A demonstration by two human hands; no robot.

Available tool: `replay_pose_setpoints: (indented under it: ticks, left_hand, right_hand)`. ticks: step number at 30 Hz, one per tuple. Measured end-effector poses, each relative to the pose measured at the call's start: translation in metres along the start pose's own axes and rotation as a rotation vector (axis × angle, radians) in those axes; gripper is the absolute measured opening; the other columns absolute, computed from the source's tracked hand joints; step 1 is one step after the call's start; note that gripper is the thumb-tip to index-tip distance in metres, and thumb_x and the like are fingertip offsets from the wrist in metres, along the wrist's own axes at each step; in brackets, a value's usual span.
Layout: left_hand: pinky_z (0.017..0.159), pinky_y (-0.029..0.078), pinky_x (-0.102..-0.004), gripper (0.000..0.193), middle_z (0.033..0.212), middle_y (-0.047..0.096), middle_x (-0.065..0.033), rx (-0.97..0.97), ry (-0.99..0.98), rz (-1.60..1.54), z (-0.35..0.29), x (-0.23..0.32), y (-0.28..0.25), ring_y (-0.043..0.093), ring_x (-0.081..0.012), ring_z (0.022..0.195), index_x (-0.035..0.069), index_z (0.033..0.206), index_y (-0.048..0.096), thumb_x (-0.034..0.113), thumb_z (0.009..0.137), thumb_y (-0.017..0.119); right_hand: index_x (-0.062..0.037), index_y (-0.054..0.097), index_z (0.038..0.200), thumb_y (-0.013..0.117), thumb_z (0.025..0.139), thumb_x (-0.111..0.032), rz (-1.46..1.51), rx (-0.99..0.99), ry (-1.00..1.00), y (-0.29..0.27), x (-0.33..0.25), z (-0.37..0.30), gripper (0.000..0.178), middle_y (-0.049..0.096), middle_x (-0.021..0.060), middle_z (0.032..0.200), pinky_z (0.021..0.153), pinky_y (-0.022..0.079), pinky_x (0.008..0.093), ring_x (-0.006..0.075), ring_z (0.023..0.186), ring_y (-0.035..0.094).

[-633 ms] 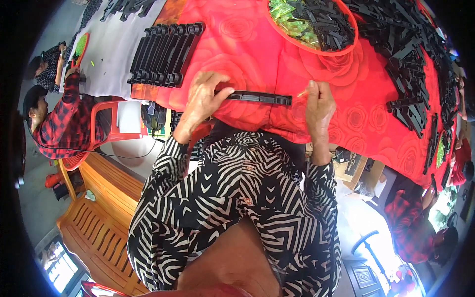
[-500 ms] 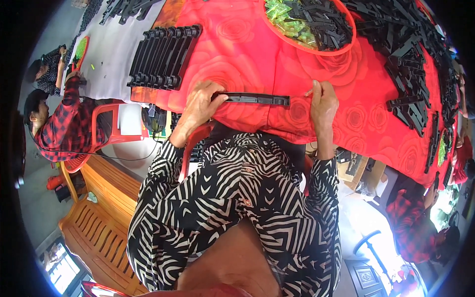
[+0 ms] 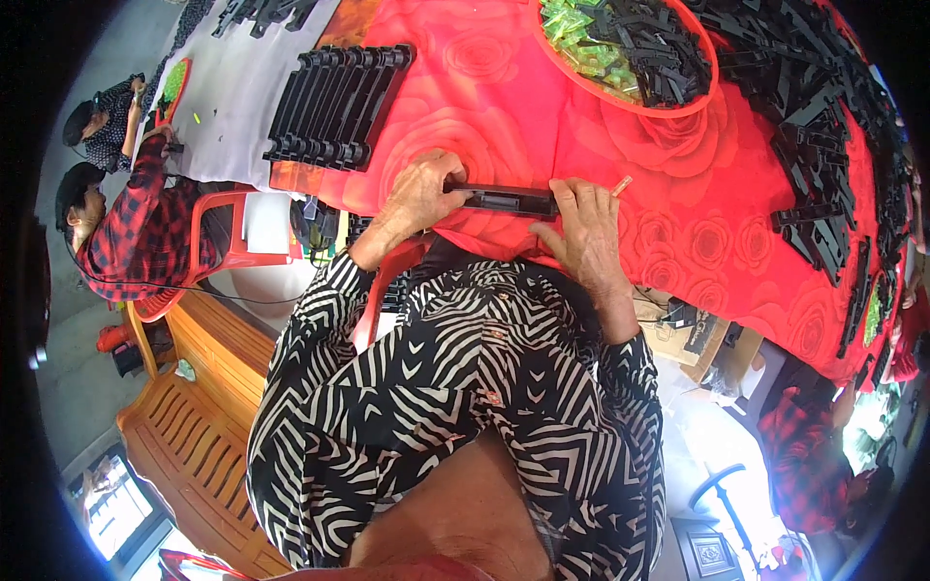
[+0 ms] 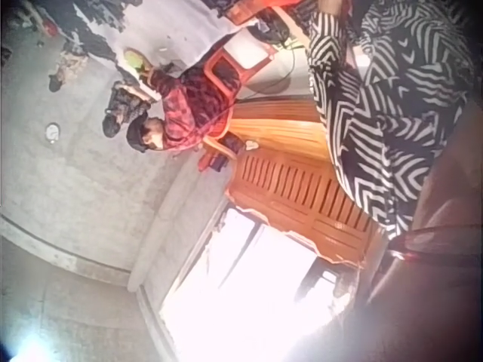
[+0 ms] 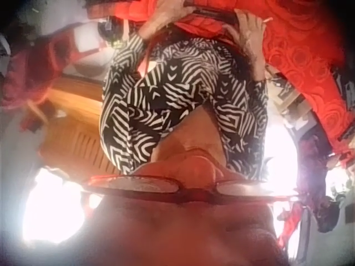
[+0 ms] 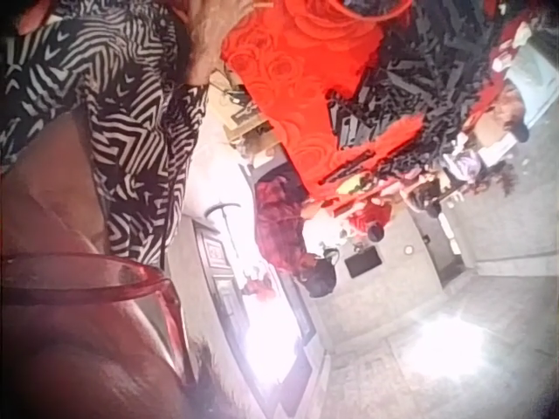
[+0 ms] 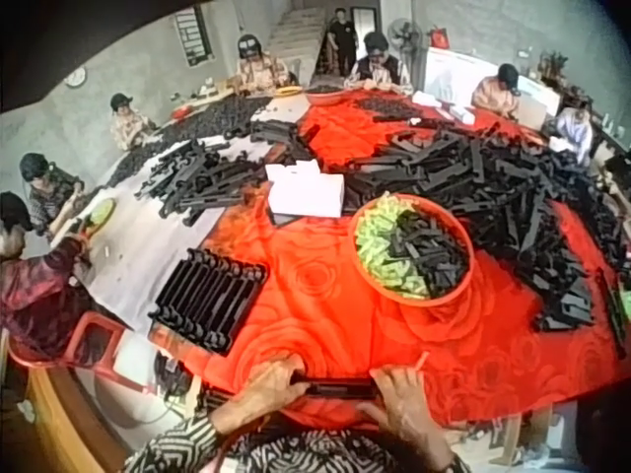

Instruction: The person assembles plastic components by taking small parts from a tray and pressing them into black plastic frames by hand.

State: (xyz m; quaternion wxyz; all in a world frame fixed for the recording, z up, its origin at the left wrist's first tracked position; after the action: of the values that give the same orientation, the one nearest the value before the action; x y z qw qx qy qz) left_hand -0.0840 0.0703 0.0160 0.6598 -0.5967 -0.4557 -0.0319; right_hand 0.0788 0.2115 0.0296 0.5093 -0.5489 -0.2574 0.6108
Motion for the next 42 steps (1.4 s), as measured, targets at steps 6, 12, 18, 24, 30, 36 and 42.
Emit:
replay_pose_setpoints:
  ticks: [6,12,18,24,30,36,42]
  left_hand:
    - [0.064,0.047,-0.0367,0.018,0.073,0.064,-0.0121,-0.189,-0.029,-0.429,-0.001,-0.010,0.018,0.061,-0.0231,0.069,0.000,0.084,0.063,0.012,0.076,0.072]
    - [0.059,0.045,-0.0298,0.011,0.066,0.060,-0.0049,-0.245,-0.012,-0.557,-0.008,-0.003,0.016,0.054,-0.0104,0.063,-0.001,0.086,0.063,0.008,0.083,0.068]
    - [0.062,0.047,-0.0270,0.010,0.072,0.061,-0.0024,-0.291,-0.055,-0.682,-0.016,0.001,0.016,0.056,-0.0095,0.066,0.000,0.093,0.064,0.009,0.088,0.063]
    - [0.068,0.050,-0.0271,0.015,0.080,0.063,-0.0020,-0.371,0.030,-0.750,-0.023,0.011,0.005,0.058,-0.0100,0.073,0.000,0.100,0.063,0.011,0.091,0.059]
    - [0.068,0.049,-0.0274,0.018,0.079,0.062,-0.0021,-0.362,0.067,-0.793,-0.031,0.011,0.002,0.058,-0.0104,0.073,0.000,0.100,0.063,0.016,0.092,0.058]
    - [0.063,0.047,-0.0273,0.017,0.071,0.057,-0.0010,-0.260,0.101,-0.589,-0.036,0.019,-0.016,0.056,-0.0088,0.067,0.000,0.093,0.060,0.017,0.092,0.059]
    - [0.056,0.045,-0.0286,0.016,0.065,0.058,-0.0014,-0.180,0.018,-0.608,-0.039,0.023,-0.017,0.056,-0.0093,0.061,0.000,0.085,0.059,0.015,0.091,0.062]
  right_hand:
    - [-0.0050,0.059,0.112,0.072,0.074,-0.018,-0.043,0.054,-0.115,-0.008,0.002,0.008,0.042,0.054,0.0108,0.108,0.084,0.040,0.0424,0.0295,0.098,0.052]
    - [-0.0053,0.062,0.107,0.073,0.073,-0.019,-0.081,0.127,-0.252,-0.038,-0.018,0.024,0.039,0.053,0.0093,0.108,0.083,0.042,0.0424,0.0282,0.096,0.051]
    - [-0.0053,0.062,0.112,0.075,0.068,-0.010,-0.022,0.137,-0.279,-0.045,-0.022,0.029,0.045,0.053,0.0122,0.112,0.084,0.043,0.0418,0.0304,0.101,0.053]
    - [-0.0047,0.060,0.114,0.075,0.067,-0.004,-0.016,0.144,-0.321,-0.059,-0.038,0.031,0.049,0.052,0.0143,0.118,0.083,0.046,0.0425,0.0332,0.103,0.053]
    - [-0.0048,0.061,0.112,0.075,0.068,-0.005,0.022,0.148,-0.358,-0.059,-0.046,0.034,0.046,0.049,0.0132,0.122,0.084,0.046,0.0420,0.0323,0.104,0.053]
    - [-0.0052,0.060,0.115,0.075,0.066,0.001,0.138,0.180,-0.382,-0.060,-0.047,0.040,0.051,0.047,0.0154,0.123,0.085,0.047,0.0416,0.0339,0.106,0.051]
    - [-0.0053,0.060,0.117,0.075,0.067,0.001,0.193,0.185,-0.382,-0.060,-0.042,0.043,0.052,0.047,0.0169,0.122,0.086,0.046,0.0424,0.0349,0.107,0.050]
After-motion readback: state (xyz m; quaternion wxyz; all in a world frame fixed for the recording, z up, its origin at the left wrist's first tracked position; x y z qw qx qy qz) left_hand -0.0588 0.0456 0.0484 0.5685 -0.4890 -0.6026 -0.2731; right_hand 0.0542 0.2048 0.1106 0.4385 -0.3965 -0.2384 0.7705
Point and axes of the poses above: each hand's wrist, its own z-axis towards the middle knuckle, its own y-axis out of the palm, x = y × z, the point moved 6 cm from there along z, towards the middle knuckle
